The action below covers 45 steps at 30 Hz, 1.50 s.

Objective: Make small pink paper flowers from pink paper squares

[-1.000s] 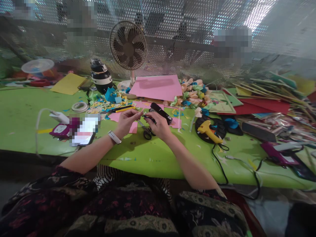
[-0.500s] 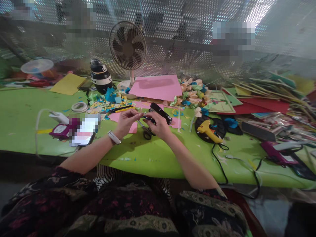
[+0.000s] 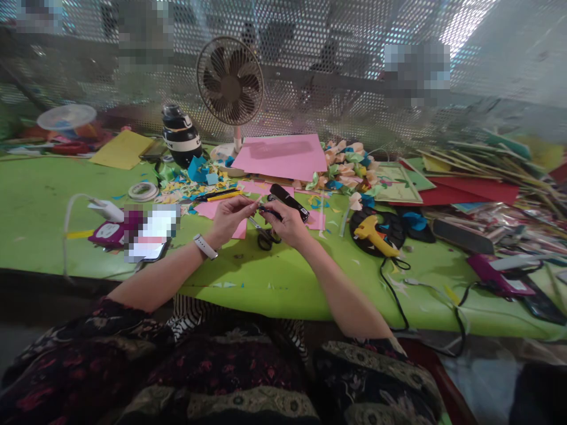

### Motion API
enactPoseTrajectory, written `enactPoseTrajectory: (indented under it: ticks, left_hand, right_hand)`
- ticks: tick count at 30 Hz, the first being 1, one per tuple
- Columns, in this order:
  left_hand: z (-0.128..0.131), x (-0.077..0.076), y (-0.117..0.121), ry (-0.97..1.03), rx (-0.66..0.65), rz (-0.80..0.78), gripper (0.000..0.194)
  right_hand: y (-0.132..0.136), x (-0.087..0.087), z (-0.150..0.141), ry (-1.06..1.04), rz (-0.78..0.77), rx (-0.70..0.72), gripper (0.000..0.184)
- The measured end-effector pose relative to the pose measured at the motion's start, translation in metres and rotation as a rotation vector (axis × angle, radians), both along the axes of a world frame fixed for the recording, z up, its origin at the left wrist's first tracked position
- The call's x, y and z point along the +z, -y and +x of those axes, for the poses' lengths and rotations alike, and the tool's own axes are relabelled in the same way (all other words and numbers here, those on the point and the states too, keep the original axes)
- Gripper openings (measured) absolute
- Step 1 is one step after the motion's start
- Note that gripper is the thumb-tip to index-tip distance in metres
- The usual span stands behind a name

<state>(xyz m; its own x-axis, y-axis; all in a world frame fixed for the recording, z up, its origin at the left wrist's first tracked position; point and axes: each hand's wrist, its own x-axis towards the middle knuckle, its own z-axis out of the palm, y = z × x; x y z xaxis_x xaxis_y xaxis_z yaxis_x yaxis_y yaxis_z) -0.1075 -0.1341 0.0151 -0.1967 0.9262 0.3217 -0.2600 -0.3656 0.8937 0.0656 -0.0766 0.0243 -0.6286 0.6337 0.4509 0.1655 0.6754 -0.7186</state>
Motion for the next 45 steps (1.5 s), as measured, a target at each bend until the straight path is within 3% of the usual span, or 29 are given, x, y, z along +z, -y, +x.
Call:
enactPoseTrajectory:
  ticks: [10,17,24,29,32,45]
  left_hand:
    - [0.0018,0.0034,-0.0005,0.042,0.120,0.007,0.039]
    - [0.0010,0.0060,0.0008,0.029,0.129,0.005,0.039]
    - [0.0002,0.0046,0.0004,0.050,0.088,-0.030,0.039]
    - [-0.0004,0.0028,-0.0010,0.057,0.145,-0.032,0.039]
    - [-0.0006,0.0028,-0.0010,0.049,0.151,-0.031,0.040]
    - [0.0000,0.0022,0.0003,0.024,0.080,-0.021,0.035]
  right_hand:
    - [0.0026,0.0019,-0.0009,0.076,0.012,0.053,0.050]
    - [0.0056,0.0054,0.0006,0.121,0.005,0.055,0.058]
    - [0.0057,0.0057,0.0011,0.125,0.052,0.051,0.055]
    - [0.0055,-0.0006,-0.0017,0.063,0.144,-0.083,0.042]
    - [0.0049,-0.0016,-0.0019,0.071,0.133,-0.077,0.036]
    - [-0.0005,0.0002,0.0024,0.076,0.097,-0.050,0.044]
